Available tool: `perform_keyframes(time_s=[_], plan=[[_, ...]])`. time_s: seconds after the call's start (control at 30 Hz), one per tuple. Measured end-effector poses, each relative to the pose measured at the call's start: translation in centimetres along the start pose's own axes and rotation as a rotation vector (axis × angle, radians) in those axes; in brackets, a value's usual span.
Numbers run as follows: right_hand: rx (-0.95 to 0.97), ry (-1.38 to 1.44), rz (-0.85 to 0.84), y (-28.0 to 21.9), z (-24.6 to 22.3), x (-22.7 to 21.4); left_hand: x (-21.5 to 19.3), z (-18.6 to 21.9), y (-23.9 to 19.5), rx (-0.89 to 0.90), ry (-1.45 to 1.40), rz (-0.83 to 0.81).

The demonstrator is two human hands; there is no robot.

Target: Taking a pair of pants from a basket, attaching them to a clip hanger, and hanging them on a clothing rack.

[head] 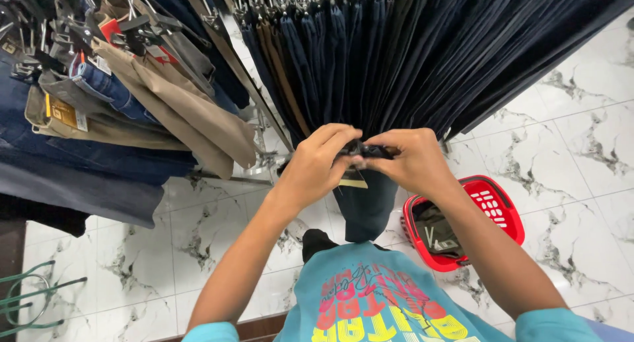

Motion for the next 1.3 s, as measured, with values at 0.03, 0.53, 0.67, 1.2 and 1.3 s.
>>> perform_keyframes(time_s=[0.03,0.53,0.67,1.2,1.3], plan=[[-0.002,-0.004,-0.003,0.1,0.1,0.1,0.7,0.0,-0.1,0.0,-0.001,0.005],[0.228,0.251,0.29,0.8,4.5,-2.7,7.5,-27.9,-8.5,-0.68,-1.003,0.486],[0.226,0.263,0.308,1.8,5.6,-2.5,8.9,-31.9,-4.4,-0.433,-1.13,0.306],[0.535,0.786,0.482,3.4,17.4,-0.3,-4.2,-25.6,-2.8,-0.595,-1.25,0.387],[0.567,0.809,0.451,4.2,17.0,0.3,-4.6,-24.7,-2.5,-0.4,-1.373,0.301]])
Point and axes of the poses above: each hand's wrist, its own y-axis towards the middle knuckle, its own x-axis out of the palm, z = x × y, the point moved 4 cm from there along y, towards the middle knuckle, and after that the axes turned 6 degrees about -z, right-handed, at the moved point
